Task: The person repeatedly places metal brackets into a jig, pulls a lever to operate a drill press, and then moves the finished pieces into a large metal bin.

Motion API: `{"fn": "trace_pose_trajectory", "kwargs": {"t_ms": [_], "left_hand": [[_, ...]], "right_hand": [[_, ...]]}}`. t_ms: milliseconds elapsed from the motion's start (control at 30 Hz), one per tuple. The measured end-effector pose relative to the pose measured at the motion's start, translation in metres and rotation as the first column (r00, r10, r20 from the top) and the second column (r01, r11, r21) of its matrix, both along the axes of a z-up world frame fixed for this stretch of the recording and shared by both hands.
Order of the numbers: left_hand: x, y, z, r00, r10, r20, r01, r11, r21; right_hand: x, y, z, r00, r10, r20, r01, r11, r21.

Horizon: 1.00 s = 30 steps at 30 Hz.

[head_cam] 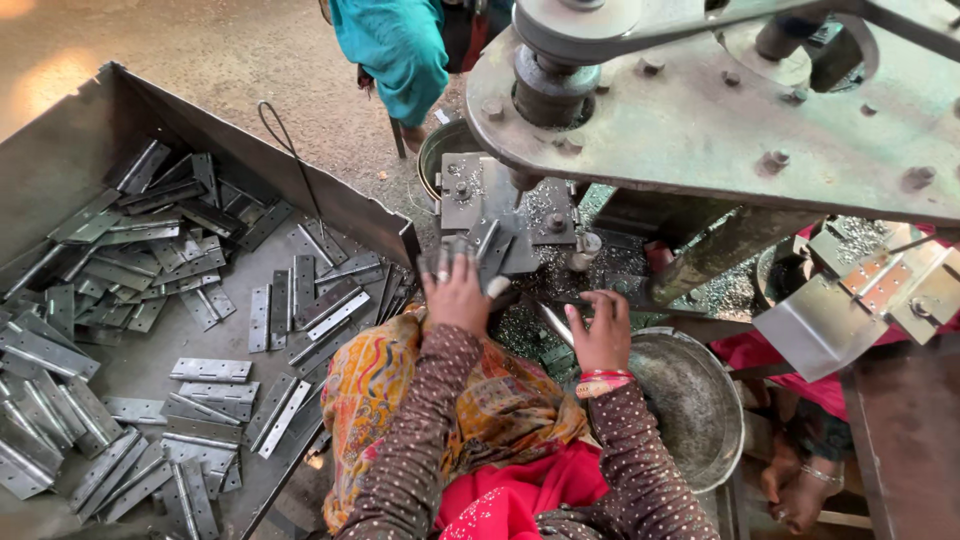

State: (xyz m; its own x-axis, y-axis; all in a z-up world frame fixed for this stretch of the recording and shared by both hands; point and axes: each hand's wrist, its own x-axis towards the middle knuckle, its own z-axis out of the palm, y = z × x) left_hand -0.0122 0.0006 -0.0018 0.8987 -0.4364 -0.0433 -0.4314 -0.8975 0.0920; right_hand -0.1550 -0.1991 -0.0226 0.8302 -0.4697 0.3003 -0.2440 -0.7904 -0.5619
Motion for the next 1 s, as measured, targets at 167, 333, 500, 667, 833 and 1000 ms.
{"fn": "trace_pose_trajectory", "kwargs": {"t_ms": [167, 333, 500, 667, 833, 1000], "left_hand": [[-0.019, -0.031, -0.012, 0.988, -0.097, 0.123, 0.111, 0.988, -0.107], [0.010, -0.059, -0.017, 0.994, -0.023, 0.102, 0.048, 0.969, -0.243], [0.020, -0.057, -0.017, 0.995, -0.031, 0.099, 0.048, 0.984, -0.172], [0.022, -0.051, -0.018, 0.996, -0.094, 0.005, 0.094, 0.987, -0.127], [0.024, -0.047, -0.024, 0.991, -0.120, 0.053, 0.127, 0.979, -0.158], [0.031, -0.064, -0.038, 0.988, -0.060, 0.145, 0.071, 0.995, -0.071]], "right_hand": [[-0.002, 0.006, 0.010, 0.999, 0.009, -0.039, -0.009, 1.000, -0.016], [-0.005, 0.004, 0.009, 0.997, 0.059, -0.040, -0.061, 0.997, -0.048], [-0.016, 0.002, -0.035, 0.903, 0.136, -0.408, -0.155, 0.988, -0.015], [-0.037, 0.000, -0.092, 0.873, 0.101, -0.477, -0.152, 0.986, -0.069], [-0.013, -0.008, -0.077, 0.641, 0.161, -0.750, -0.161, 0.984, 0.075], [0.018, -0.021, -0.045, 0.613, 0.137, -0.778, -0.223, 0.975, -0.004]]}}
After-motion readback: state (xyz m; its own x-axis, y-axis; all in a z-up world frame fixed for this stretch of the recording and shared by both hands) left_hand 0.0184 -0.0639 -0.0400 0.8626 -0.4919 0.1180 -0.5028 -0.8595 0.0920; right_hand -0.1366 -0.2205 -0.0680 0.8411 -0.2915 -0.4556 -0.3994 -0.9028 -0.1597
